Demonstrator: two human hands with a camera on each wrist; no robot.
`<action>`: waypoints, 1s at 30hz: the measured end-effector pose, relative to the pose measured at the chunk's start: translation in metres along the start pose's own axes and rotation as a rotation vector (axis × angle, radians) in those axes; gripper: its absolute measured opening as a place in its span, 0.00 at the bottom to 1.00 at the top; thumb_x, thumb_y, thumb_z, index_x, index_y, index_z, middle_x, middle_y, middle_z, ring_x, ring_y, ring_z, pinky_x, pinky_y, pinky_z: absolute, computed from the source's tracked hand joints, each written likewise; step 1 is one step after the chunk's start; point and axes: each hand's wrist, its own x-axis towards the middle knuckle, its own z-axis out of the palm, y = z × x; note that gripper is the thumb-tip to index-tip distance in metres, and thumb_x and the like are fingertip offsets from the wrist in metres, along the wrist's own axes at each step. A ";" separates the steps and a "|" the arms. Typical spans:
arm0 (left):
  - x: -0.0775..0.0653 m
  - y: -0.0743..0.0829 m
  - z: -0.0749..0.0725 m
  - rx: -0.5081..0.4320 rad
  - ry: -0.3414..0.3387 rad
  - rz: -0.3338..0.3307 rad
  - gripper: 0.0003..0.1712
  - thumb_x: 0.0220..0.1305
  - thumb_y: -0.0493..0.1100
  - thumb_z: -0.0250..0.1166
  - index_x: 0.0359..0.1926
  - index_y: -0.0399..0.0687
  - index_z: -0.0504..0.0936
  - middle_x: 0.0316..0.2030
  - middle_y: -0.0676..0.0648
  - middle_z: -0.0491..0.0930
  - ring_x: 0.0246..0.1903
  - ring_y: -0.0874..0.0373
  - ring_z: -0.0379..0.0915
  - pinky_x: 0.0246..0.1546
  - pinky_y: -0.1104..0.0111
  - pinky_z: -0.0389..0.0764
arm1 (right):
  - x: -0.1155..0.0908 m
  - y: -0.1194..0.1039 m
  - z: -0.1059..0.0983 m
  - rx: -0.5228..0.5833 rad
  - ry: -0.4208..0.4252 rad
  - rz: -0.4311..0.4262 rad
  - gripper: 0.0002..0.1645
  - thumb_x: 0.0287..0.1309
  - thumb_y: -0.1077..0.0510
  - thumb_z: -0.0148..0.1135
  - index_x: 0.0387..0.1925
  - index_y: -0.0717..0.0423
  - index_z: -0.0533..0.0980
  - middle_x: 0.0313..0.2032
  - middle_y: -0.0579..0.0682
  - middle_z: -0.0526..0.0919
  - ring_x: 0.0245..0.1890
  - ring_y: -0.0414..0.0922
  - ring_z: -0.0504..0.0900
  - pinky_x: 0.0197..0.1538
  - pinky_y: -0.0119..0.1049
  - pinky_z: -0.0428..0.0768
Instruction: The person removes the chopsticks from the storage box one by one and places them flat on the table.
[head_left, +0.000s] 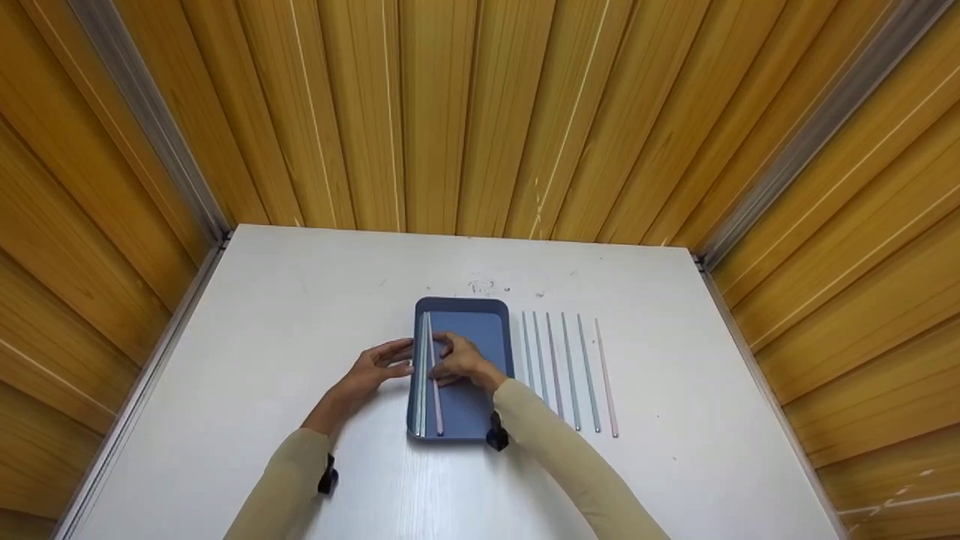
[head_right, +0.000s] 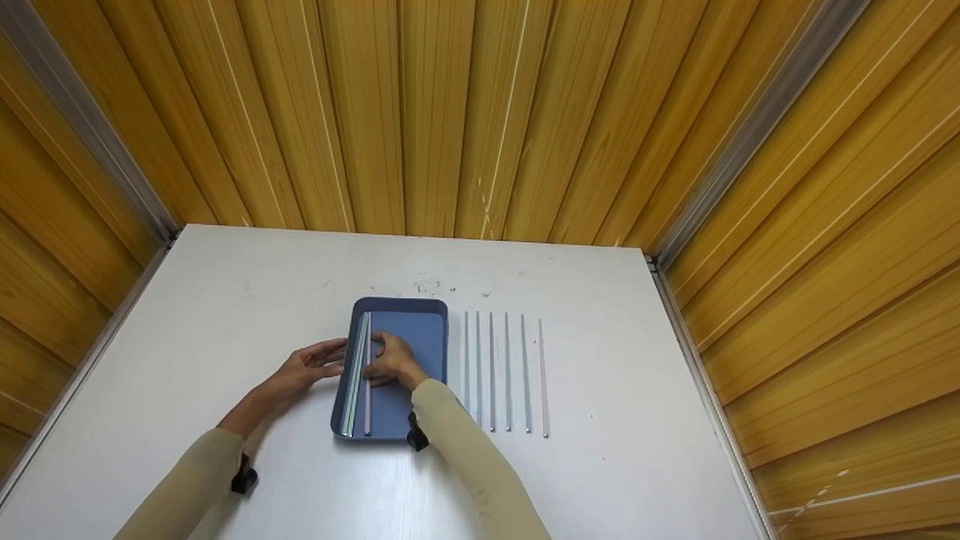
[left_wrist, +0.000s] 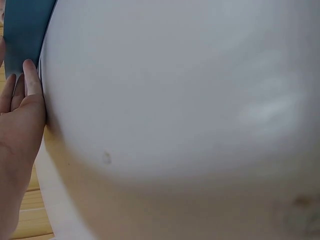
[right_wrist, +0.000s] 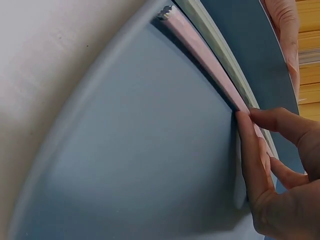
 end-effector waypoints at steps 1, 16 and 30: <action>0.000 0.000 0.000 -0.001 -0.001 0.000 0.39 0.67 0.35 0.68 0.76 0.40 0.64 0.72 0.35 0.69 0.75 0.42 0.61 0.73 0.59 0.66 | 0.000 0.000 -0.001 0.001 -0.005 0.008 0.51 0.41 0.82 0.70 0.70 0.61 0.68 0.42 0.54 0.70 0.29 0.48 0.83 0.36 0.43 0.90; -0.002 -0.005 0.001 0.002 -0.013 -0.004 0.40 0.68 0.37 0.68 0.76 0.38 0.62 0.72 0.34 0.68 0.74 0.42 0.62 0.73 0.58 0.67 | -0.004 -0.004 -0.017 0.139 -0.103 0.103 0.46 0.53 0.78 0.65 0.73 0.63 0.63 0.48 0.59 0.77 0.36 0.48 0.83 0.46 0.51 0.89; 0.002 -0.004 -0.003 0.000 0.021 0.005 0.40 0.65 0.37 0.71 0.75 0.41 0.66 0.70 0.37 0.72 0.73 0.45 0.65 0.74 0.55 0.66 | -0.007 -0.013 -0.035 0.072 -0.129 0.163 0.46 0.57 0.75 0.63 0.75 0.60 0.59 0.33 0.56 0.85 0.26 0.44 0.86 0.37 0.39 0.90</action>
